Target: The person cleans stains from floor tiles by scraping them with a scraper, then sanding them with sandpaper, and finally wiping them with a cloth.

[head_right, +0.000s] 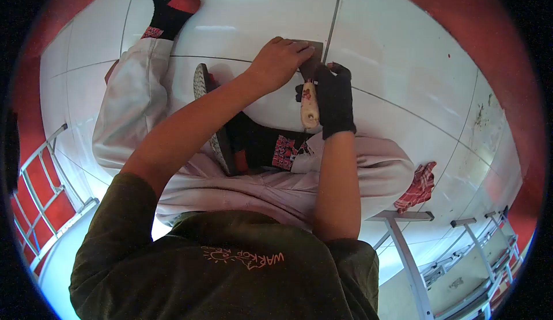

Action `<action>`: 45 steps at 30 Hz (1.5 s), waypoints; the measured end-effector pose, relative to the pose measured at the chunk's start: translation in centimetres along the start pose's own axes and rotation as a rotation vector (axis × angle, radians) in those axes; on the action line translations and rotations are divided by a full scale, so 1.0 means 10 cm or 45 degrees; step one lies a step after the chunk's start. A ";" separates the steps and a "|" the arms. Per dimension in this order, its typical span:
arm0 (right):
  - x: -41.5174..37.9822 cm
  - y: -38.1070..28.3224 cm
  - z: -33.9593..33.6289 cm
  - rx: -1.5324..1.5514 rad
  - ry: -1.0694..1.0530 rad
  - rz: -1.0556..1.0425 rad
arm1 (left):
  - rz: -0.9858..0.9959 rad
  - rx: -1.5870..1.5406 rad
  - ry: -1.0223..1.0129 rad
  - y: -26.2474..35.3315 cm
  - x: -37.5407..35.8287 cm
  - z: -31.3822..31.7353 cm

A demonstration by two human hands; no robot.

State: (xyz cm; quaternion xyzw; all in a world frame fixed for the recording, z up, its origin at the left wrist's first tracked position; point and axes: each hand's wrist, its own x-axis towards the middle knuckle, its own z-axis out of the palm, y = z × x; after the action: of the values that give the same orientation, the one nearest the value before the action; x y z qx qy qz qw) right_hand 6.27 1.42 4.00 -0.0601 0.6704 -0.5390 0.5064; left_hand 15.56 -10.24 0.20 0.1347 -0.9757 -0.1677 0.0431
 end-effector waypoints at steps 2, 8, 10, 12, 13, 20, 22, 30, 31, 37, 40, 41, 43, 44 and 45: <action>0.10 0.08 -0.04 0.170 -0.061 0.299 | 0.041 0.038 0.001 0.02 0.01 0.03; 0.36 0.37 -0.08 -0.771 -0.031 -0.761 | 0.111 0.118 -0.013 -0.01 0.12 -0.02; 0.50 0.47 -0.11 -0.662 -0.061 -0.766 | 0.140 0.156 -0.041 -0.02 0.15 -0.04; 0.51 0.41 -0.09 -0.497 -0.110 -0.684 | 0.178 0.199 -0.070 -0.04 0.21 -0.06; 0.53 0.35 -0.11 -0.845 -0.053 -0.763 | 0.178 0.204 -0.086 -0.04 0.26 -0.07; 0.62 0.32 -0.13 -1.205 0.149 -0.950 | 0.218 0.240 -0.107 -0.04 0.38 -0.06; 0.69 0.35 -0.16 -1.095 0.157 -0.931 | 0.223 0.215 -0.125 -0.10 0.45 -0.06; 0.67 0.42 -0.19 -0.842 0.072 -0.824 | 0.257 0.119 0.033 -0.06 0.39 -0.01; 0.70 0.49 -0.20 -0.651 0.050 -0.785 | 0.253 0.145 0.002 -0.05 0.38 -0.01; 0.65 0.32 -0.17 -0.929 0.022 -0.691 | 0.219 0.236 0.041 -0.07 0.39 0.02; 0.61 0.44 -0.17 -1.046 0.149 -1.063 | 0.206 0.201 0.049 -0.05 0.30 0.07; 0.62 0.44 -0.16 -1.097 0.222 -1.258 | 0.230 0.208 0.107 -0.07 0.29 0.10; 0.56 0.18 -0.14 -0.687 0.035 -0.595 | 0.208 0.170 0.068 -0.06 0.34 0.00; 0.56 0.19 -0.14 -0.467 -0.093 -0.265 | 0.178 0.122 0.029 -0.06 0.34 -0.01; 0.55 0.20 -0.15 -0.269 -0.154 0.076 | 0.171 0.119 0.023 -0.05 0.31 -0.01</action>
State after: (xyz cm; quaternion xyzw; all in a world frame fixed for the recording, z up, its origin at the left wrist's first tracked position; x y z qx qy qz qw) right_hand 3.48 -0.22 -1.07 -0.1256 0.6931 -0.4455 0.5525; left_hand 12.73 -11.62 0.21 0.0723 -0.9888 -0.1173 0.0566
